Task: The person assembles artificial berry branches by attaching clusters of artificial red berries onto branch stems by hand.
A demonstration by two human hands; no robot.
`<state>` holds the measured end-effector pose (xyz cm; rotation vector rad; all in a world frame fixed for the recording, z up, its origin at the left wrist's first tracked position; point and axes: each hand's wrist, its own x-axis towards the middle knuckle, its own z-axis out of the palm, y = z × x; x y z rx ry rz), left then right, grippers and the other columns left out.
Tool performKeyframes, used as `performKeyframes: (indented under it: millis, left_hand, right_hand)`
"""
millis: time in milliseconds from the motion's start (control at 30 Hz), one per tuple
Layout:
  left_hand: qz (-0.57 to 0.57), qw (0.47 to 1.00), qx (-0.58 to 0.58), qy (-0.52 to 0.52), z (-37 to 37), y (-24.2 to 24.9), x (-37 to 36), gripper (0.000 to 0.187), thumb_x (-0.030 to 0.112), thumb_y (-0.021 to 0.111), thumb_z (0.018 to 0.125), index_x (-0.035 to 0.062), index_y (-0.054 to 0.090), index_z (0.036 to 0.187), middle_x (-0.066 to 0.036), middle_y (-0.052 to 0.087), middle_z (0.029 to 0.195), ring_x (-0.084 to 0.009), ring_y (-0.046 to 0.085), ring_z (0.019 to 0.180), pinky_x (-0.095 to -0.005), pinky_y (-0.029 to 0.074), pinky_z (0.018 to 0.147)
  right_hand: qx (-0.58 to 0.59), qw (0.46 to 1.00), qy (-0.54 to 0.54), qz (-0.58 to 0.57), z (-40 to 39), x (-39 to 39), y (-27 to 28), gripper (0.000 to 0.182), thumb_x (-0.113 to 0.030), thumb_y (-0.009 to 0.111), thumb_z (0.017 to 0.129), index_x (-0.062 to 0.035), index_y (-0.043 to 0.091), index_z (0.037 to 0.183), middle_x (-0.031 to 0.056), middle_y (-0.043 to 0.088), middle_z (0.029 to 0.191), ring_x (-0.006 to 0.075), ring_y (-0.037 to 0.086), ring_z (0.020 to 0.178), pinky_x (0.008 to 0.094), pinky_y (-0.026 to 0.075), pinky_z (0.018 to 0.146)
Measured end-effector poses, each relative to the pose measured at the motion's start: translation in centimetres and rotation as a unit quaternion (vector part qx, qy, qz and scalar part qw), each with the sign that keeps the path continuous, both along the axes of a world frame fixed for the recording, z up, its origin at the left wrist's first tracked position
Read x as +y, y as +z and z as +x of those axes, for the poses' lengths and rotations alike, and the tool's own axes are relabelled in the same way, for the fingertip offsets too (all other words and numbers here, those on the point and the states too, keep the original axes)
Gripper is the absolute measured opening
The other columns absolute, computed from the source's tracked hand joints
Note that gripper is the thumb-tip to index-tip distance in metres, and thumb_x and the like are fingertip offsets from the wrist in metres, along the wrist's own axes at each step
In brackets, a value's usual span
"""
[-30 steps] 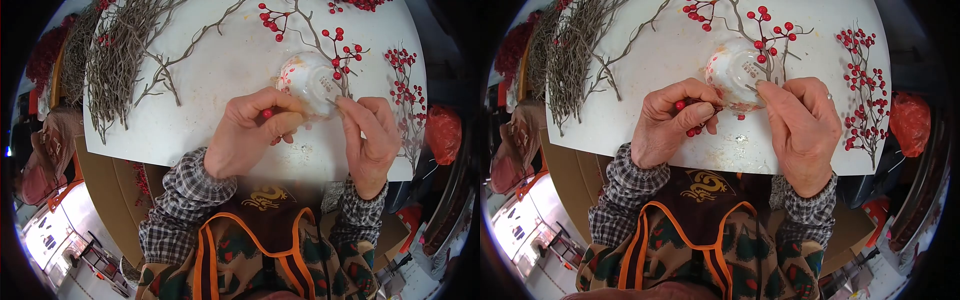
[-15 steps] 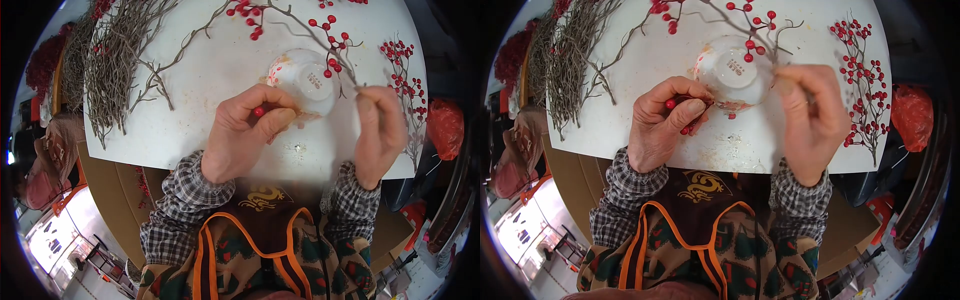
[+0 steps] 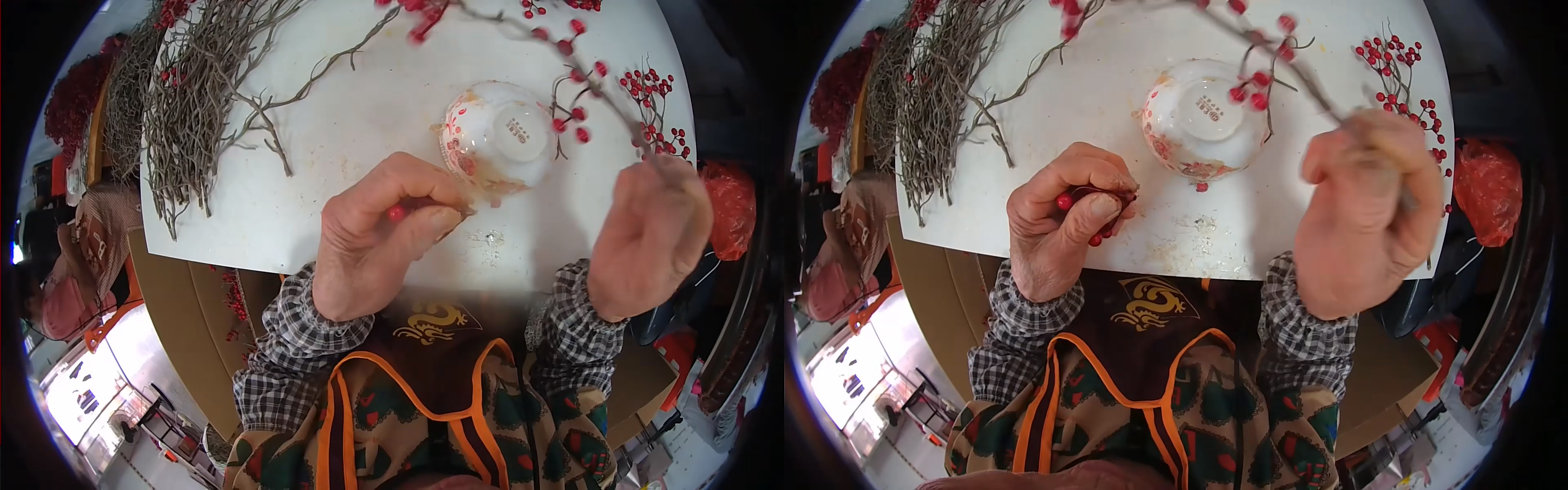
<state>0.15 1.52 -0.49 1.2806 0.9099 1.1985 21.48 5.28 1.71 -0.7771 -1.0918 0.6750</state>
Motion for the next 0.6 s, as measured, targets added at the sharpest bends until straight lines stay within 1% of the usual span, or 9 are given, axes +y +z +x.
performKeyframes:
  millis: [33,100,200,233,300,367,467,600]
  left_hand:
    - [-0.005,1.000,-0.008,0.001,-0.1,-0.1,-0.1,0.018,0.014,0.061,0.091,-0.0025,0.060,0.099,-0.012,0.058,0.093,-0.0119,0.055,0.068,-0.0231,0.044,0.056]
    - [-0.012,1.000,-0.024,0.003,-0.3,-0.4,-0.3,0.018,0.014,0.061,0.091,-0.0023,0.060,0.099,-0.012,0.058,0.093,-0.0124,0.055,0.068,-0.0234,0.044,0.056]
    - [-0.037,0.997,-0.074,-0.001,-0.4,-0.7,-0.4,0.018,0.014,0.062,0.091,-0.0024,0.060,0.098,-0.012,0.058,0.092,-0.0132,0.054,0.067,-0.0246,0.044,0.056]
    - [-0.045,0.995,-0.083,-0.006,-0.5,-0.7,-0.4,0.019,0.015,0.062,0.091,-0.0024,0.060,0.098,-0.012,0.058,0.092,-0.0134,0.054,0.067,-0.0249,0.044,0.056]
    - [-0.064,0.993,-0.101,-0.017,-0.8,-0.7,-0.5,0.019,0.015,0.061,0.091,-0.0023,0.060,0.098,-0.012,0.058,0.091,-0.0137,0.053,0.066,-0.0257,0.044,0.055]
    - [-0.063,0.991,-0.112,-0.028,-1.0,-0.9,-0.7,0.020,0.016,0.061,0.091,-0.0024,0.060,0.099,-0.012,0.057,0.092,-0.0138,0.053,0.066,-0.0260,0.043,0.055]
    - [-0.066,0.991,-0.115,-0.034,-1.2,-1.4,-1.1,0.020,0.016,0.060,0.092,-0.0026,0.060,0.099,-0.011,0.057,0.092,-0.0135,0.052,0.066,-0.0258,0.042,0.054]
    - [-0.085,0.989,-0.111,-0.041,-1.5,-1.8,-1.3,0.019,0.015,0.058,0.093,-0.0032,0.060,0.100,-0.011,0.057,0.093,-0.0127,0.051,0.067,-0.0252,0.042,0.055]
  right_hand:
    - [0.016,1.000,-0.011,0.010,0.2,0.1,0.3,0.017,-0.010,0.059,0.091,0.0051,0.061,0.098,0.0104,0.060,0.085,0.0134,0.049,0.064,0.0269,0.042,0.057]
    - [-0.020,0.999,0.018,-0.027,0.2,0.0,1.2,0.019,-0.012,0.059,0.090,0.0056,0.061,0.098,0.0100,0.059,0.085,0.0131,0.049,0.063,0.0264,0.041,0.057]
    - [-0.151,0.985,0.046,-0.061,-0.4,-0.9,1.7,0.016,-0.009,0.064,0.086,0.0053,0.063,0.094,0.0096,0.059,0.082,0.0131,0.051,0.064,0.0253,0.042,0.058]
    - [-0.207,0.973,0.090,-0.052,-0.5,-1.2,1.8,0.014,-0.006,0.064,0.084,0.0049,0.063,0.093,0.0098,0.059,0.082,0.0129,0.052,0.065,0.0251,0.043,0.058]
    - [-0.265,0.948,0.159,-0.070,-1.0,-2.0,2.0,0.012,-0.002,0.066,0.082,0.0042,0.065,0.092,0.0100,0.059,0.082,0.0125,0.054,0.066,0.0245,0.044,0.058]
    - [-0.273,0.931,0.209,-0.125,-1.9,-3.0,2.1,0.013,0.002,0.067,0.079,0.0033,0.066,0.091,0.0103,0.059,0.082,0.0121,0.056,0.068,0.0237,0.045,0.058]
    - [-0.321,0.910,0.228,-0.129,-2.4,-3.5,1.5,0.015,0.003,0.068,0.078,0.0032,0.066,0.093,0.0099,0.059,0.083,0.0116,0.057,0.068,0.0228,0.046,0.058]
    - [-0.307,0.919,0.222,-0.113,-3.2,-3.9,-0.1,0.014,0.002,0.067,0.079,0.0018,0.066,0.093,0.0077,0.057,0.082,0.0115,0.054,0.066,0.0224,0.044,0.057]
